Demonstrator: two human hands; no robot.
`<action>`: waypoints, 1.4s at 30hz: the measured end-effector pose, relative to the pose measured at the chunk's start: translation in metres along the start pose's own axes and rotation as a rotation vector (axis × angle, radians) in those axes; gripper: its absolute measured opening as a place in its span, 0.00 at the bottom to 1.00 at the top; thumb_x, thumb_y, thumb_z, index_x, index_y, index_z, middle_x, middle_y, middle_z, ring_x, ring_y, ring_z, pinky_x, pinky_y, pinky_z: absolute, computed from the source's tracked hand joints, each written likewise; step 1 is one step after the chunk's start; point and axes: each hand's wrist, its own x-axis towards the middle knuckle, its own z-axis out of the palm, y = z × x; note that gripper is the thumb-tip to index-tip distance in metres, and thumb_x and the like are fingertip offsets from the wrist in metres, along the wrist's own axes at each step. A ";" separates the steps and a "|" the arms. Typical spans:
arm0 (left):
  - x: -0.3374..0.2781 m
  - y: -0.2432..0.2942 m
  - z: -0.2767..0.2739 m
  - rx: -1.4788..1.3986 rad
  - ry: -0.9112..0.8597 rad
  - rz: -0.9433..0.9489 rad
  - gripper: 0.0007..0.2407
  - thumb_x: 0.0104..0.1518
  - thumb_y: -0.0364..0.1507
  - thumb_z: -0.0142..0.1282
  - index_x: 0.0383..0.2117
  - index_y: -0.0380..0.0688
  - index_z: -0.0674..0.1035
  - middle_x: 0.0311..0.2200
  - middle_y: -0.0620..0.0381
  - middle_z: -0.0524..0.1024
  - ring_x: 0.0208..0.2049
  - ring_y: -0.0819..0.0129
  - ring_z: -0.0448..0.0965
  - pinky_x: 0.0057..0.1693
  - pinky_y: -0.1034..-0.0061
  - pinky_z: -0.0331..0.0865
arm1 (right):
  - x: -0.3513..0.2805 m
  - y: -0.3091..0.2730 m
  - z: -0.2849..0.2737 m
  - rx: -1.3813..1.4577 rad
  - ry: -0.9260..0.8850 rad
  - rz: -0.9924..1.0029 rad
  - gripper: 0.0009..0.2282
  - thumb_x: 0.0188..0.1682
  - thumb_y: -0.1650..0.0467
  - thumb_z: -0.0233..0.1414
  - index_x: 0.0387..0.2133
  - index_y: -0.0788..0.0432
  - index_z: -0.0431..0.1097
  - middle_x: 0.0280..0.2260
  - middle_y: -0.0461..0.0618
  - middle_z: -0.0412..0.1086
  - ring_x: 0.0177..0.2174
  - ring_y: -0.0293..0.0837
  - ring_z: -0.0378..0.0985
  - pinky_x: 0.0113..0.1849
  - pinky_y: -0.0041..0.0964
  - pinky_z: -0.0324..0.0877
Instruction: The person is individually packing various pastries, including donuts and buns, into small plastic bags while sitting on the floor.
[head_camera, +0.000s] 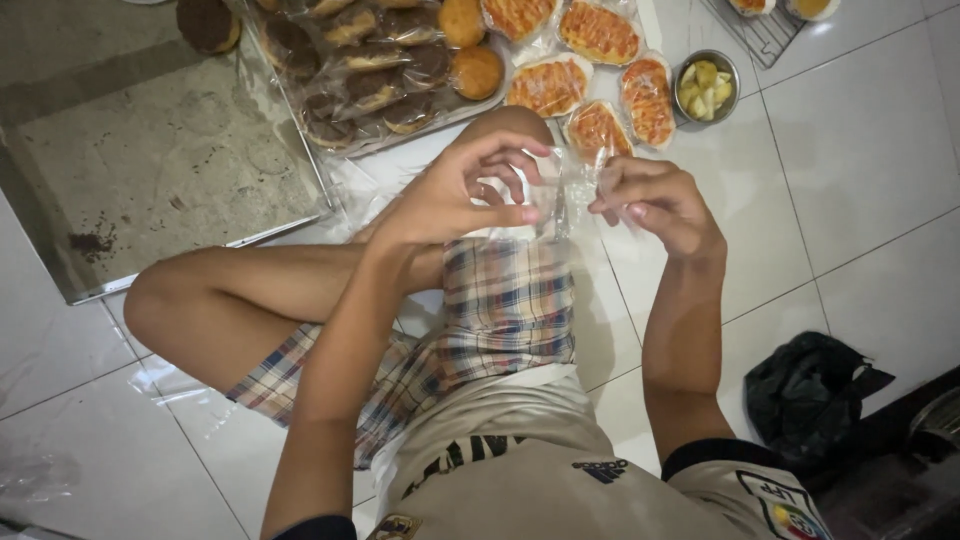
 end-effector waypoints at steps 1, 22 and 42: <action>-0.001 0.000 0.000 0.000 0.001 0.001 0.24 0.51 0.27 0.73 0.55 0.41 0.74 0.41 0.51 0.79 0.38 0.71 0.77 0.41 0.81 0.77 | 0.006 -0.006 0.003 -0.001 -0.001 0.000 0.14 0.50 0.69 0.48 0.34 0.72 0.76 0.27 0.60 0.68 0.24 0.46 0.71 0.25 0.38 0.69; -0.006 -0.003 -0.001 0.278 0.128 0.039 0.24 0.51 0.28 0.74 0.54 0.43 0.75 0.41 0.49 0.78 0.37 0.65 0.78 0.40 0.74 0.76 | 0.022 -0.026 0.010 -0.227 -0.064 0.069 0.09 0.52 0.74 0.52 0.37 0.71 0.76 0.39 0.67 0.66 0.37 0.59 0.75 0.39 0.52 0.75; -0.009 -0.057 -0.006 0.100 0.345 -0.025 0.23 0.61 0.25 0.63 0.62 0.39 0.67 0.48 0.43 0.79 0.48 0.55 0.83 0.50 0.68 0.81 | 0.011 0.046 0.031 -0.164 0.194 0.153 0.09 0.54 0.74 0.54 0.43 0.70 0.76 0.39 0.64 0.73 0.38 0.51 0.78 0.38 0.42 0.77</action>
